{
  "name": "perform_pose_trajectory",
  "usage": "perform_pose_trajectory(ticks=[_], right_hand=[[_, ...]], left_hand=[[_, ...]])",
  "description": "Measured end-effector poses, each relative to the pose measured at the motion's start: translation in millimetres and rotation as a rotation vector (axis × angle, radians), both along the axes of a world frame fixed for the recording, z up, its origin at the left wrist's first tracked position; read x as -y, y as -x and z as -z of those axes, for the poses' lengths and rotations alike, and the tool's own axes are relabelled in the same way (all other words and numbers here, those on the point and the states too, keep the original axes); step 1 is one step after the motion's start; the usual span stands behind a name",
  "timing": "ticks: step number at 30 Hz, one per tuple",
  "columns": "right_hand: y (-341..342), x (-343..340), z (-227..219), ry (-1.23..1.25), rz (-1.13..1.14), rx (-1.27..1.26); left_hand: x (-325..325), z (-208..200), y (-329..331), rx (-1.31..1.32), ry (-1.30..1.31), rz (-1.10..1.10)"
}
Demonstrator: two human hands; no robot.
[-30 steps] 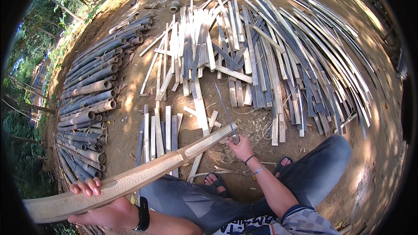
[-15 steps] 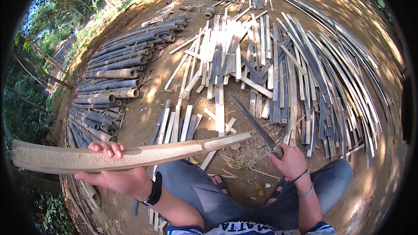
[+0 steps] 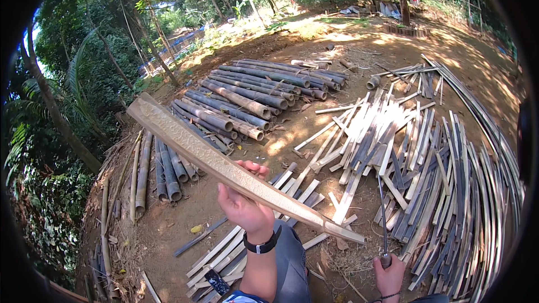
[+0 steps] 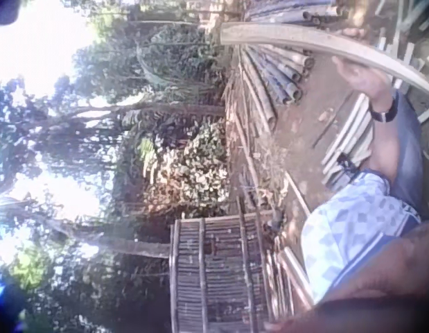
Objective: The person shapes a bamboo strip by running a blade along its length to smooth it and then tests the flexibility of the strip by hand.
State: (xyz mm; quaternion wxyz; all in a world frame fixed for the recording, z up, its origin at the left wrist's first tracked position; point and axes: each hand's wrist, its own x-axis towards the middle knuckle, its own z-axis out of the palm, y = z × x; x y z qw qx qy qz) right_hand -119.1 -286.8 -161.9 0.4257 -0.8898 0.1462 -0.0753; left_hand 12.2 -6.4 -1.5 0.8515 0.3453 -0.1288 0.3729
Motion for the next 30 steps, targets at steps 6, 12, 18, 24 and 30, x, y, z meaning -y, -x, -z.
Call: perform_pose_trajectory(ticks=[6,12,18,24,30], right_hand=[[6.7,8.0,-13.5,-0.025,0.004,-0.024],[4.0,18.0,16.2,-0.011,0.011,0.073],[4.3,15.8,11.6,-0.056,-0.009,0.038],[8.5,9.7,-0.8,-0.005,-0.031,-0.010],[7.2,11.6,7.6,0.037,-0.037,0.053]], left_hand=[[-2.9,8.9,0.6,-0.086,-0.067,-0.015],[2.4,7.7,1.8,-0.144,-0.074,-0.141],[3.1,4.9,4.1,-0.165,-0.113,-0.342],[3.8,7.8,2.6,-0.148,-0.051,-0.420],[7.3,6.5,5.3,-0.158,-0.116,-0.408]])
